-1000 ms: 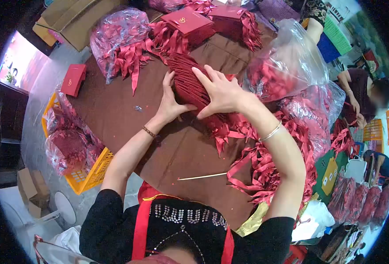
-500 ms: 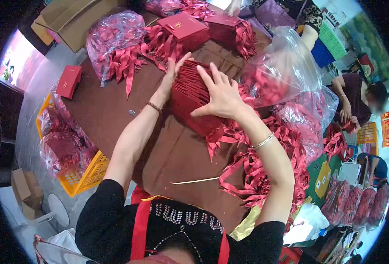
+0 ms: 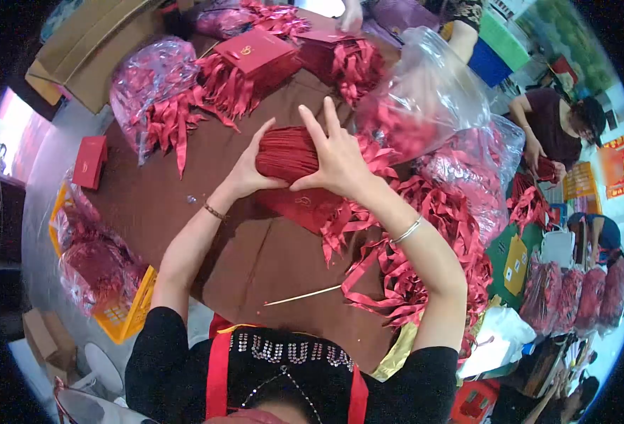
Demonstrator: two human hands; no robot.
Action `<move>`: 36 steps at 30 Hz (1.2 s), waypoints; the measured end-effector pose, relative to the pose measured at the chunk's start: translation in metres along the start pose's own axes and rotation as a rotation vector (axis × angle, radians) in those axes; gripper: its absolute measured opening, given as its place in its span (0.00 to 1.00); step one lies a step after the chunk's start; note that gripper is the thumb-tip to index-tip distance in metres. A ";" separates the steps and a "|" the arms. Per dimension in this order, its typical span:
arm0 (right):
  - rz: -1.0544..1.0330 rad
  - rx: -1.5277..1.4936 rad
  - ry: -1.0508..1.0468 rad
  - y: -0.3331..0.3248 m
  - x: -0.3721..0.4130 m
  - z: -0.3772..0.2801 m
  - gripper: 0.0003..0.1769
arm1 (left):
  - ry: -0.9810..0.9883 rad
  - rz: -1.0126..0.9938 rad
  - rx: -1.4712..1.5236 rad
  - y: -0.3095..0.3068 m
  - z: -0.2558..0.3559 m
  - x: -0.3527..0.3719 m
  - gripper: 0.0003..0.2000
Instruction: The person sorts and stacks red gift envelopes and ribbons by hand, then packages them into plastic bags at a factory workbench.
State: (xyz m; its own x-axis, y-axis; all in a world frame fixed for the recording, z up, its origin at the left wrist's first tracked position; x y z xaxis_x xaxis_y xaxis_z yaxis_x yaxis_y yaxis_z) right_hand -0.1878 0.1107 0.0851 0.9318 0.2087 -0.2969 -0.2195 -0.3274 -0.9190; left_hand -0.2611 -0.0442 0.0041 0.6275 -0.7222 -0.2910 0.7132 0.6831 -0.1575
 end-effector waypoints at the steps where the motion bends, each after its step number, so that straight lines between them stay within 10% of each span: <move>1: 0.019 -0.032 -0.002 -0.004 0.003 0.000 0.66 | 0.014 0.010 0.002 0.002 -0.006 -0.001 0.54; 6: -0.010 -0.172 0.257 -0.024 0.023 0.032 0.47 | 0.022 0.009 0.041 0.011 -0.003 0.001 0.45; 7: 0.069 -0.738 0.437 -0.014 0.036 0.047 0.44 | 0.021 0.000 0.020 0.011 -0.007 0.001 0.47; 11: 0.394 -1.480 0.800 0.059 0.062 0.063 0.37 | 0.106 0.030 0.005 0.022 0.004 -0.001 0.51; 17: 0.473 -1.660 0.493 0.046 0.050 0.051 0.38 | 0.104 0.051 0.005 0.014 -0.004 0.014 0.54; 24: 0.428 -2.095 0.768 0.082 0.052 0.016 0.36 | 0.084 0.194 0.096 0.003 -0.011 0.016 0.48; 32: 0.486 -0.905 0.420 0.025 0.051 0.079 0.35 | 0.021 0.199 0.140 0.000 -0.010 0.018 0.39; 36: 0.441 -1.264 0.600 0.096 0.052 0.046 0.23 | 0.025 0.280 0.215 -0.002 -0.015 0.020 0.38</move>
Point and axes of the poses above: each hand's wrist, its own x-axis away from the middle knuckle, its own y-axis out of the palm, z = x × y, the point moved 4 cm from there along -x, towards the middle knuckle, and after that the axes turned 2 degrees about x, right-handed, at the moved point
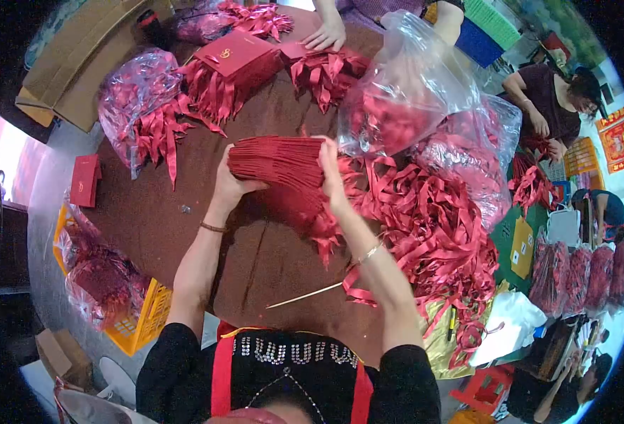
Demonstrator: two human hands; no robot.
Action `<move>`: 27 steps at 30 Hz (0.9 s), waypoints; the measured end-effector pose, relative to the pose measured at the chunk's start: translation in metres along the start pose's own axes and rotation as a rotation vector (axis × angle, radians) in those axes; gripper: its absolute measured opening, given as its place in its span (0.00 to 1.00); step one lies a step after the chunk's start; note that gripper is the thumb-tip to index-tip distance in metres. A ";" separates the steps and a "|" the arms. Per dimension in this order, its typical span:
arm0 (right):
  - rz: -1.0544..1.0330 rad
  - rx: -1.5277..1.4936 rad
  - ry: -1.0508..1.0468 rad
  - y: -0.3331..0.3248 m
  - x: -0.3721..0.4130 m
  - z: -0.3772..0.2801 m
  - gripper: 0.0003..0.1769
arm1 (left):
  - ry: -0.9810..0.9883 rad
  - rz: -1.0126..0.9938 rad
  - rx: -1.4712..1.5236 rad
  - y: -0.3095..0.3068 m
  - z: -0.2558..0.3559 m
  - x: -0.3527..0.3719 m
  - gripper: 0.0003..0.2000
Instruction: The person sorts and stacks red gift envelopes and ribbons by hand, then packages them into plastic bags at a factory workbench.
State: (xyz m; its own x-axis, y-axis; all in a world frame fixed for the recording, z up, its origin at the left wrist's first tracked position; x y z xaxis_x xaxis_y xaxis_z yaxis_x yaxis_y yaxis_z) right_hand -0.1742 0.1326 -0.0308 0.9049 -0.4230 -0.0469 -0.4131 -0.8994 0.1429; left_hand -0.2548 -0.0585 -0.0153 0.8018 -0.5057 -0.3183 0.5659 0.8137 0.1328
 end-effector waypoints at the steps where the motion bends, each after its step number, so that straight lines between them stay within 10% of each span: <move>1: -0.002 -0.002 0.003 0.007 0.013 0.001 0.23 | 0.054 -0.014 -0.129 -0.005 0.005 0.002 0.39; 3: -0.042 -0.448 0.038 0.026 0.031 -0.012 0.21 | 0.038 -0.036 -0.095 -0.006 0.018 0.003 0.39; 7: -0.087 -0.216 -0.187 0.035 0.036 -0.038 0.29 | -0.007 -0.088 -0.056 -0.019 0.020 0.012 0.39; 12: -0.224 -0.350 0.172 0.020 0.058 -0.030 0.40 | 0.005 -0.131 -0.119 -0.024 0.013 0.018 0.40; 16: 0.427 -0.136 0.016 0.008 0.060 -0.004 0.24 | -0.006 -0.229 0.029 -0.006 0.030 0.028 0.46; 27: 0.064 -0.436 -0.115 0.060 0.084 -0.031 0.32 | 0.057 -0.191 0.153 -0.015 0.037 0.037 0.50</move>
State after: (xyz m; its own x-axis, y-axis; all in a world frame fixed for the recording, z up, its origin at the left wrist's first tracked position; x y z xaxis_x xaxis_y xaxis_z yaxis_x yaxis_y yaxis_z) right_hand -0.1197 0.0467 0.0042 0.8518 -0.5075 -0.1303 -0.3635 -0.7515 0.5505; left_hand -0.2269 -0.1001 0.0057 0.6680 -0.6254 -0.4033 0.7319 0.6501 0.2041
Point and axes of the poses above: each hand's wrist, its own x-axis away from the middle knuckle, its own y-axis out of the palm, z = x × y, the point moved 4 cm from there along -x, towards the middle knuckle, and after that the axes turned 2 degrees about x, right-handed, at the moved point
